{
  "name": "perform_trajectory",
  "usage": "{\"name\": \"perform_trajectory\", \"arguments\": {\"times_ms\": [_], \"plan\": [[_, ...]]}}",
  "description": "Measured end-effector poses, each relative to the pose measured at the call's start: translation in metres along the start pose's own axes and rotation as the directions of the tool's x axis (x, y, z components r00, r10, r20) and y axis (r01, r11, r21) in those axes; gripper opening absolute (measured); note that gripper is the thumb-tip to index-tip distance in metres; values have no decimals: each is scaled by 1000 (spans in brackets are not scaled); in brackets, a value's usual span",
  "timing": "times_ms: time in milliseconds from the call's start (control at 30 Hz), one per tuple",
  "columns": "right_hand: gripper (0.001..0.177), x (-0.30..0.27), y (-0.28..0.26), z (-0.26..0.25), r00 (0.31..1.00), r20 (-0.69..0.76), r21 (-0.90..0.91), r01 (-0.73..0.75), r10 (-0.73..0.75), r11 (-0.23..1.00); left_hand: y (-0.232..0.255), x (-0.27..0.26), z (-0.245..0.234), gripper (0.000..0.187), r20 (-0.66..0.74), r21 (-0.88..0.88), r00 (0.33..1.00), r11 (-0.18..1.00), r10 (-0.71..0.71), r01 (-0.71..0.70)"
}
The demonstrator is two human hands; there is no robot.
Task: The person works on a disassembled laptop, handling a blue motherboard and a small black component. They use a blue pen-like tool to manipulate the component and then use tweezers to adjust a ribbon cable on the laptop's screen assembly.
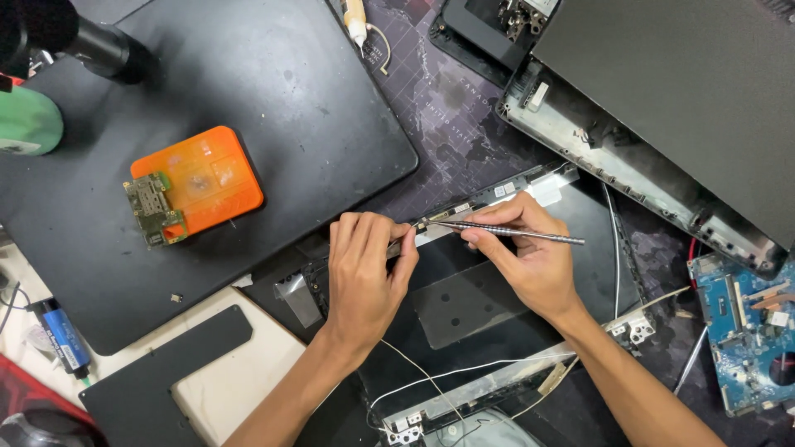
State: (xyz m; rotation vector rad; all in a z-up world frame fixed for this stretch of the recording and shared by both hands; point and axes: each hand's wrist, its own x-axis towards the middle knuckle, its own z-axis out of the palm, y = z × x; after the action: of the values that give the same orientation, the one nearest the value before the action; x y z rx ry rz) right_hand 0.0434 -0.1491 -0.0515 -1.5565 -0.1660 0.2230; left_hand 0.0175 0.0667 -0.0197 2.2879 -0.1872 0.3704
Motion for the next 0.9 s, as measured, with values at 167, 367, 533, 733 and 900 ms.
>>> {"name": "perform_trajectory", "arguments": {"times_ms": [167, 367, 533, 733, 900], "plan": [[14, 0, 1, 0, 1000, -6, -5, 12, -12, 1000, 1, 0, 1, 17, -5, 2, 1000, 1000, 1, -1], [13, -1, 0, 0, 1000, -9, -8, 14, -14, 1000, 1, 0, 1, 17, -6, -12, 1000, 1000, -12, 12], [15, -1, -3, 0, 990, 38, -122, 142, -138, 982, 7, 3, -3, 12, 23, -65, 995, 993, -92, 93], [17, -2, -3, -1, 980, 52, -145, 195, -189, 970, 9, 1, 0, 7, 5, -120, 989, 982, -145, 145], [22, -4, -4, -1, 979, 17, -101, 205, -205, 973, 15, 1, -1, 7, -11, -144, 981, 971, -194, 190]]}}
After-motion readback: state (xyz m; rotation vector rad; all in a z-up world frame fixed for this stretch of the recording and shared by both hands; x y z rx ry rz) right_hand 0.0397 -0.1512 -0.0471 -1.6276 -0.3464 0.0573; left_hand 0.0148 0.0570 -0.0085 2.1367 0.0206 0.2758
